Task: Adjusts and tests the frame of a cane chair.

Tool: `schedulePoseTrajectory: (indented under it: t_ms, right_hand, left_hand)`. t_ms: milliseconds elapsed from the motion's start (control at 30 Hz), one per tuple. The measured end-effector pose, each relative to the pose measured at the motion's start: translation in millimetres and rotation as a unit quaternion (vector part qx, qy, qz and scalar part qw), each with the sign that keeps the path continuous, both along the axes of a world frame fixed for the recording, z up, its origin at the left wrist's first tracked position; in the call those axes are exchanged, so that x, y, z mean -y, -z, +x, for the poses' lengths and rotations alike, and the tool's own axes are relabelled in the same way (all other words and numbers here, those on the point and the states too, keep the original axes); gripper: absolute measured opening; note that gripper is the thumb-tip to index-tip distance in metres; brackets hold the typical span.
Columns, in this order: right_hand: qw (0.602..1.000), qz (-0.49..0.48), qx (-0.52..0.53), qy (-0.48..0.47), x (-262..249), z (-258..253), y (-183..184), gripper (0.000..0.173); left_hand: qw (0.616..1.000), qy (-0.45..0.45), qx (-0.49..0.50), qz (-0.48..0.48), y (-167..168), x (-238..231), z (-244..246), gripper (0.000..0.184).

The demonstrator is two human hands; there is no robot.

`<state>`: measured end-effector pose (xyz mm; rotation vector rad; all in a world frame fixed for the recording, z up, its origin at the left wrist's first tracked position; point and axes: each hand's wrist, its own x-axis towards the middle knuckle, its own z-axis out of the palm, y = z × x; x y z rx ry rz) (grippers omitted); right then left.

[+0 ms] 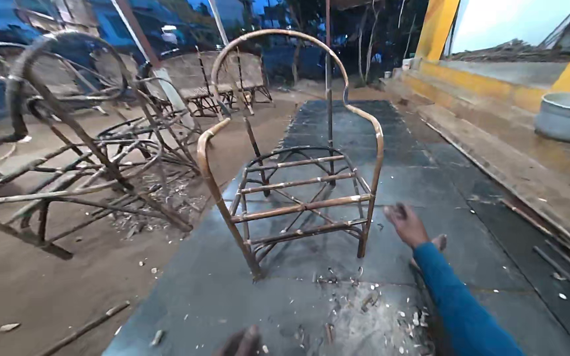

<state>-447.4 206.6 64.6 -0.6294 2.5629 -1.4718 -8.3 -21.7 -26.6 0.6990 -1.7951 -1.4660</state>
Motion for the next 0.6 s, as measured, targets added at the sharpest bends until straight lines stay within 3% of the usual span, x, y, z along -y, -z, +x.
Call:
schedulePoseTrajectory:
  t_ms: [100,233,367,500,600]
  right_hand:
    - [0.997,-0.068,0.045,0.002,69,-71,-28,0.087]
    - [0.996,-0.088,0.016,-0.028,92,-83,-23,0.051]
    - [0.984,-0.164,-0.056,-0.037,22,-22,-9,0.038]
    - [0.979,-0.145,-0.125,0.065,-87,53,-4,0.034]
    - [0.978,-0.106,-0.133,0.12,-154,85,-5,0.034]
  left_hand:
    - [0.999,-0.035,0.02,-0.016,-17,42,-33,0.025]
    - [0.995,-0.092,0.033,0.004,-26,84,-68,0.033]
    - [0.995,-0.095,0.029,0.015,-31,98,-75,0.038]
    - [0.996,-0.028,0.067,-0.057,-17,94,-67,0.071]
    - [0.993,0.039,0.055,-0.099,-2,70,-73,0.067]
